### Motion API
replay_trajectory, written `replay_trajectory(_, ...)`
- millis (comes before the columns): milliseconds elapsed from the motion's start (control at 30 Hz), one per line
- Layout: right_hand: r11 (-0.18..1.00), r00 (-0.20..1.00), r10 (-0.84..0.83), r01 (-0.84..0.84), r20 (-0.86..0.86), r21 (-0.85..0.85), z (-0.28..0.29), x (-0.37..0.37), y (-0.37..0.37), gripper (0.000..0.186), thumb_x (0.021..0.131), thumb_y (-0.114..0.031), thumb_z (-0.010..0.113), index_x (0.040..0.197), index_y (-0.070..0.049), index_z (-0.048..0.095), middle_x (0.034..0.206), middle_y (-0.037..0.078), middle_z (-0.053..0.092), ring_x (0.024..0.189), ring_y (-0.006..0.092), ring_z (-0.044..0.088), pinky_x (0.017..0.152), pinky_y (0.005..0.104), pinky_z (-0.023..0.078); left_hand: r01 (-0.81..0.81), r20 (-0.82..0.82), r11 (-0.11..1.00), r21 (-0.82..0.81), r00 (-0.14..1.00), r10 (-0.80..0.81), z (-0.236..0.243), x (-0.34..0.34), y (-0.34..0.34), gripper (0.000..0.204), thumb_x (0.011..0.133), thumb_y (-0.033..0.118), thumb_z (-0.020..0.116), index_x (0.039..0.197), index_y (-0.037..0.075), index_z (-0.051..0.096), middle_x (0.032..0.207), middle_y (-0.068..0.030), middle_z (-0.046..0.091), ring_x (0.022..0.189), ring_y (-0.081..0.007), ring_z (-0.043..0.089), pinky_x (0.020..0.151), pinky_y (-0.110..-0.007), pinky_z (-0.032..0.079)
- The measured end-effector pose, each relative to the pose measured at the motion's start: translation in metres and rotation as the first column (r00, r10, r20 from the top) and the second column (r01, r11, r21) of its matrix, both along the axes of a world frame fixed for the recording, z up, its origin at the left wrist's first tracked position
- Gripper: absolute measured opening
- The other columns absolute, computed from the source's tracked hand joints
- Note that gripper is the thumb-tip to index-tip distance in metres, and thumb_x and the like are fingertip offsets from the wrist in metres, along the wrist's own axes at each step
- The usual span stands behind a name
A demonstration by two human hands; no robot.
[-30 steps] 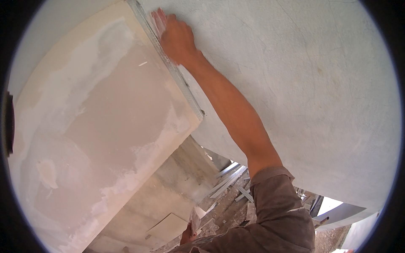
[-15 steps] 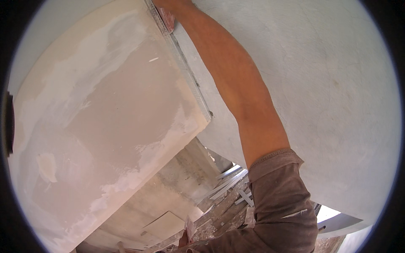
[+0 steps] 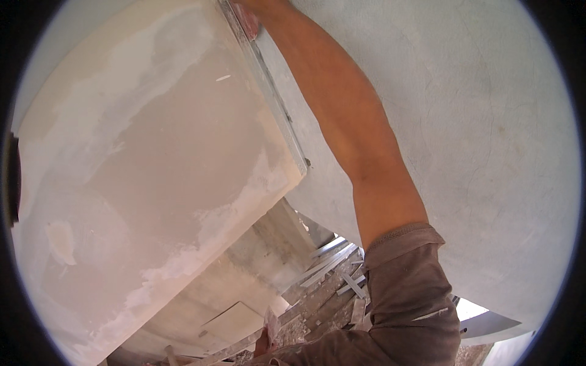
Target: The person applies plaster to a wall and corner using two spatulas, then positions a corner bead strip and continues smoothing plaster over the corner.
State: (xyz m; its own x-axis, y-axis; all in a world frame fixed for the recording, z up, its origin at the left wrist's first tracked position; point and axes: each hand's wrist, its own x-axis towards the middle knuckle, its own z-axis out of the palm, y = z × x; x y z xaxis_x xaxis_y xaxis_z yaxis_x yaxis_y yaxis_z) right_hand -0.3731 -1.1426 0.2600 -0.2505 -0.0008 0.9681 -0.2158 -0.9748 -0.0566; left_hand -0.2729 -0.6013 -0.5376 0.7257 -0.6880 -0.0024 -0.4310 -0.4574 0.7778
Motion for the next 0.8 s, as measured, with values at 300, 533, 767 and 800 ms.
replay_trajectory(300,0.983,0.989,0.144,-0.139,-0.027,0.12,-0.021,-0.031,0.038,0.043,0.098,-0.033,0.046,0.099,0.008,0.061,0.097,0.032,0.065,0.095,0.0463,0.064,0.084,0.0499,0.051,-0.047,-0.091,0.998,-0.028,0.995,0.045,0.003,0.005,-0.007,0.047,0.094,0.047,0.059,0.121,0.009,0.053,0.087,-0.0083,0.06,0.07,-0.0193,0.054,0.056,-0.033,0.045)
replay_trajectory(533,0.995,0.989,0.087,-0.08,-0.116,0.067,-0.013,-0.012,0.029,0.044,0.099,-0.033,0.045,0.107,0.007,0.061,0.099,0.031,0.065,0.099,0.0459,0.063,0.086,0.0487,0.05,-0.073,-0.174,0.996,-0.043,0.983,0.065,0.007,0.01,-0.015,0.044,0.095,0.047,0.059,0.117,0.01,0.054,0.084,-0.0073,0.06,0.068,-0.0185,0.054,0.055,-0.033,0.045)
replay_trajectory(767,0.981,0.985,0.152,-0.14,-0.085,0.133,-0.024,-0.016,0.043,0.043,0.1,-0.033,0.042,0.113,0.004,0.06,0.1,0.03,0.065,0.098,0.0461,0.063,0.086,0.0502,0.05,-0.112,-0.264,0.991,-0.072,0.961,0.089,0.007,0.011,-0.016,0.041,0.095,0.047,0.059,0.114,0.01,0.056,0.081,-0.0064,0.059,0.066,-0.0176,0.053,0.055,-0.033,0.045)
replay_trajectory(800,0.981,0.987,0.137,-0.122,-0.09,0.151,-0.021,-0.015,0.04,0.044,0.1,-0.034,0.042,0.113,0.004,0.06,0.1,0.03,0.065,0.098,0.0461,0.063,0.086,0.0503,0.05,-0.117,-0.28,0.99,-0.075,0.956,0.092,0.008,0.011,-0.017,0.041,0.095,0.047,0.059,0.113,0.011,0.056,0.081,-0.0062,0.059,0.065,-0.0175,0.053,0.055,-0.032,0.044)
